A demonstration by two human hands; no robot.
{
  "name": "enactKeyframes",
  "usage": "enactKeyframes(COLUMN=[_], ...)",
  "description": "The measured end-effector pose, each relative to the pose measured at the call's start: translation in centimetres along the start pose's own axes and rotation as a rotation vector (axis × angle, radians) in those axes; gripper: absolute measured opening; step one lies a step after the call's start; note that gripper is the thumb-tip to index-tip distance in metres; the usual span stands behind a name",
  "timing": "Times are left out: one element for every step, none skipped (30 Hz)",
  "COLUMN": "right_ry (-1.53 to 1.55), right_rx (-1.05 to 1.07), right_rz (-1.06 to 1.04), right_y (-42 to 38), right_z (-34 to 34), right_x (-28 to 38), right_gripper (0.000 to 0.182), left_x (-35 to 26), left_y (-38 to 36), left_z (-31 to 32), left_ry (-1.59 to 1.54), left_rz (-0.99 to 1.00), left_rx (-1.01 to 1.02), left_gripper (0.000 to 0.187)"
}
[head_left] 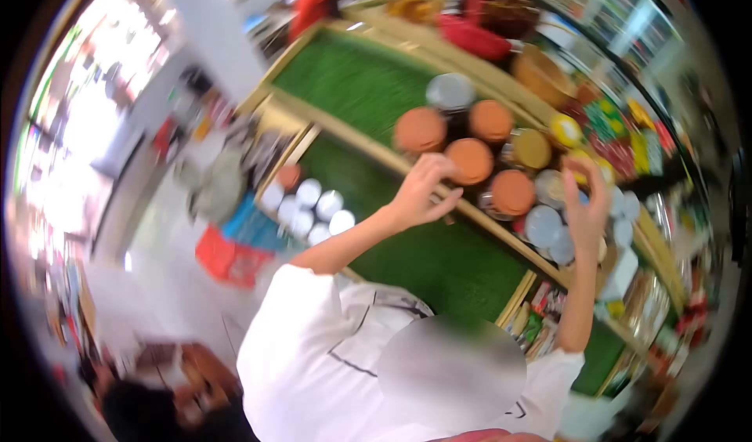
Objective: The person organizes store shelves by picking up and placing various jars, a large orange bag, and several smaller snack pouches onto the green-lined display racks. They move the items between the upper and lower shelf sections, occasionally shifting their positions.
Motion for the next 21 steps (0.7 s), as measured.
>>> enactKeyframes(right_ry=[0.062,0.118,0.174,0.177,0.167,0.216,0.279,0.363,0.397,0.428,0.370,0.262,0.178,0.085,-0.003,-0.092,-0.182,-0.209,-0.237,-0.266,-0.251], right_rx=[0.056,0.127,0.184,0.298,0.395,0.456,0.551,0.678,0.793,0.933,1.035,1.139,1.190,1.261,1.206,1.149,1.086,1.093,1.090,1.075,1.075], right_rz=[0.071,0.057,0.045,0.098,0.149,-0.007,-0.056,-0.043,0.002,0.065,0.081,0.098,0.119,0.158,0.102,0.045,-0.012,-0.011,-0.011,-0.010,0.002], right_y=[-1.2,-2.4,-3.9,-5.2,-6.3,-7.5,-8.9,-10.5,-12.6,-14.7,-17.2,-19.6,-21.9,-23.9,-25.1,-26.2,-26.9,-27.2,-27.3,-27.0,-27.0], right_z=[1.4,3.2,5.3,7.7,10.1,13.1,16.5,19.9,23.5,27.1,30.8,34.6,38.1,41.3,43.7,46.0,47.9,49.5,51.1,52.7,54.0], right_x=[0.4,1.4,2.3,3.3,4.7,5.8,7.0,8.1,8.4,8.5,7.6,6.2,4.3,2.5,1.2,0.1,-0.5,-0.6,-0.7,-0.7,-0.9], right_gripper=[0.019,0.018,0.017,0.017,0.016,0.017,0.018,0.018,0.023,0.027,0.033,0.039,0.049,0.066,0.072,0.078,0.084,0.088,0.092,0.096,0.101], left_x=[-0.4,-0.9,-1.5,-2.2,-3.1,-4.0,-4.6,-5.1,-5.4,-5.4,-4.6,-3.8,-3.2,-2.6,-1.9,-0.8,0.2,1.1,2.3,3.9,4.9], left_y=[-4.1,-8.2,-12.8,-17.1,-21.0,-24.6,-27.8,-30.1,-32.4,-34.5,-36.7,-39.1,-40.9,-41.8,-43.2,-45.2,-47.0,-48.2,-49.2,-49.9,-50.8], left_z=[-1.6,-2.6,-3.4,-4.0,-4.7,-5.2,-5.6,-6.1,-6.5,-7.0,-7.5,-8.1,-8.8,-9.8,-10.4,-10.8,-11.1,-11.3,-11.6,-12.0,-11.7], left_ry=[0.020,0.079,0.128,0.152,0.180,0.204,0.216,0.234,0.248,0.258,0.242,0.222,0.204,0.233,0.304,0.374,0.442,0.413,0.382,0.349,0.256], left_rz=[-0.025,-0.137,-0.238,-0.366,-0.494,-0.621,-0.741,-0.836,-0.931,-1.025,-1.115,-1.206,-1.294,-1.320,-1.355,-1.386,-1.411,-1.429,-1.437,-1.433,-1.458], left_rx=[-0.019,-0.004,0.014,0.022,0.048,0.083,0.119,0.090,0.065,0.042,-0.037,-0.115,-0.190,-0.216,-0.201,-0.185,-0.167,-0.218,-0.269,-0.315,-0.315], left_gripper=[0.034,0.031,0.029,0.027,0.024,0.022,0.021,0.020,0.020,0.020,0.021,0.022,0.022,0.028,0.030,0.031,0.033,0.033,0.033,0.033,0.033])
Point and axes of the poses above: each hand's wrist, its own y-axis towards the middle knuckle, its own z-axis out of the palm, x = y × z, the point moved 6 cm from there along y, towards the middle knuckle, and after that the axes turned 4 degrees about z, right-handed, at the moved point
